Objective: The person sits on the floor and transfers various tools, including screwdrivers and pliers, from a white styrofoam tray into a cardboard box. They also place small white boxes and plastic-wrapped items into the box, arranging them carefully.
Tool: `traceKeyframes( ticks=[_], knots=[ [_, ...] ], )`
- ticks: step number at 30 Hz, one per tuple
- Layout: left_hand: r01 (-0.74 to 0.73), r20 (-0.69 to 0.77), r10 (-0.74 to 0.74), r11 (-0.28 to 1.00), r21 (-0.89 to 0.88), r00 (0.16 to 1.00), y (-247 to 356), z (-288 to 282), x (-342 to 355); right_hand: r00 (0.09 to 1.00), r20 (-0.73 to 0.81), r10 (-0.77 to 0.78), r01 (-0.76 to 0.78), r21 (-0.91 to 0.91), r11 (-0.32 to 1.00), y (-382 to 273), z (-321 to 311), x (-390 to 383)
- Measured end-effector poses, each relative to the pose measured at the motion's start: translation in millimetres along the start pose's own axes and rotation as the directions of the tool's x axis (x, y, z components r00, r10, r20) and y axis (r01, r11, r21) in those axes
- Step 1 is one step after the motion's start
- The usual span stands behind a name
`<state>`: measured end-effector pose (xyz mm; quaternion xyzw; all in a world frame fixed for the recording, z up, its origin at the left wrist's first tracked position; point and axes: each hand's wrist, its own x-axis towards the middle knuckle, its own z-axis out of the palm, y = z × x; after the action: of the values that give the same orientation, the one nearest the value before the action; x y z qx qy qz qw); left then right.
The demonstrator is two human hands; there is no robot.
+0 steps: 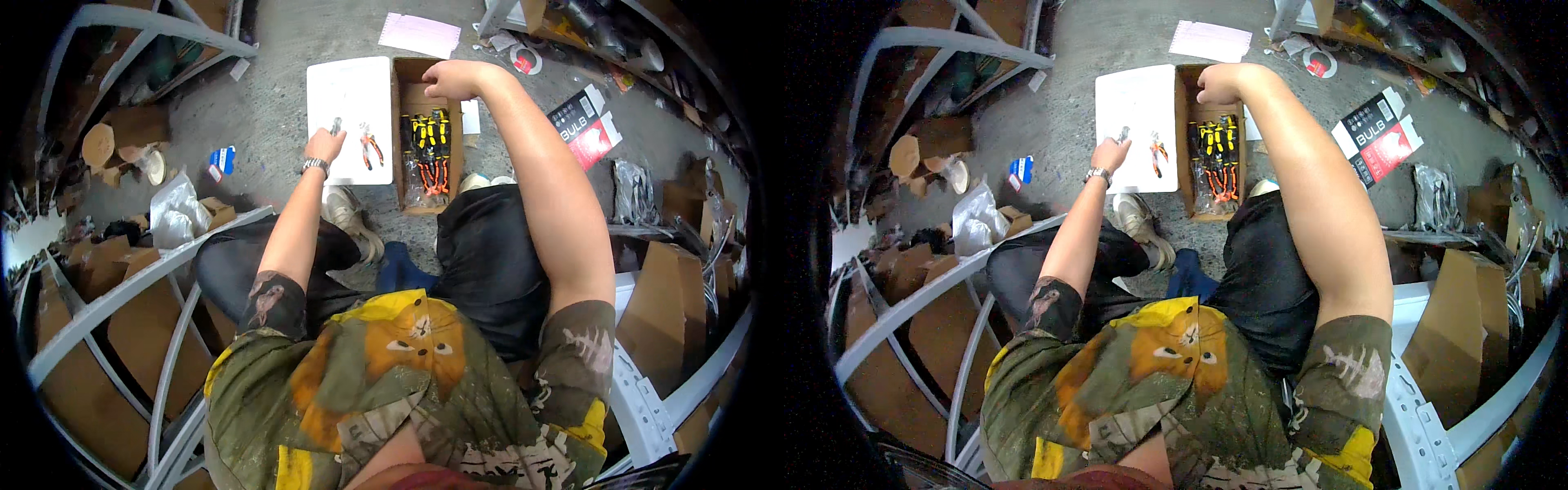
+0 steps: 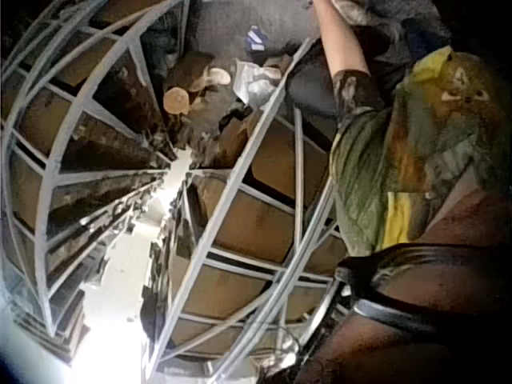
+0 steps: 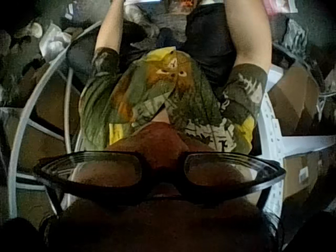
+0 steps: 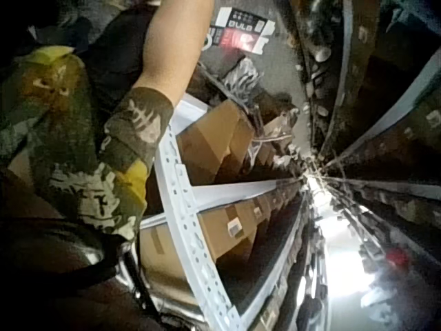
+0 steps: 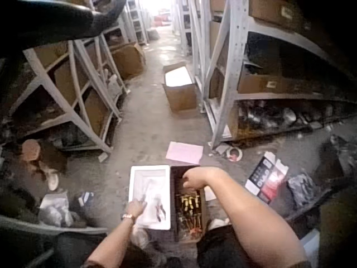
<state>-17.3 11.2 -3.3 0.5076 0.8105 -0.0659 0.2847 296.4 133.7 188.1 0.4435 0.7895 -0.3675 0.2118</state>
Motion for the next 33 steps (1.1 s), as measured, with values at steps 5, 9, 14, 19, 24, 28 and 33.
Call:
traceKeyframes(
  ticks=[5, 9, 14, 19, 24, 28, 33],
  knots=[
    [-0.131, 0.017, 0.130, 0.989, 0.073, 0.991, 2, -92, -3, 0.974, -0.161, -0.156, 0.144, -0.083, 0.986, -11, 15, 21],
    [-0.214, 0.205, 0.169, 0.951, 0.222, 0.964, 33, -206, -56, 0.888, -0.350, -0.298, 0.296, -0.061, 0.953, -55, 20, 11],
    [-0.420, 0.317, 0.334, 0.869, 0.261, 0.888, 89, -293, -129, 0.616, -0.605, -0.505, 0.596, -0.062, 0.801, -122, 25, -17],
    [-0.564, 0.384, 0.538, 0.824, -0.051, 0.751, 104, -301, -125, 0.561, -0.739, -0.372, 0.719, 0.212, 0.662, -141, 15, -29],
    [-0.401, 0.083, 0.620, 0.597, -0.695, 0.780, 108, -302, -123, 0.540, -0.823, -0.178, 0.710, 0.332, 0.621, -106, -1, -34],
    [-0.689, -0.350, 0.623, 0.459, -0.561, 0.700, 97, -257, -108, 0.600, -0.799, -0.029, 0.769, 0.567, 0.294, -91, -19, -38],
    [-0.690, -0.408, 0.575, 0.447, -0.569, 0.709, 145, -173, -153, 0.642, -0.765, -0.039, 0.673, 0.539, 0.507, -88, -19, -55]
  ],
)
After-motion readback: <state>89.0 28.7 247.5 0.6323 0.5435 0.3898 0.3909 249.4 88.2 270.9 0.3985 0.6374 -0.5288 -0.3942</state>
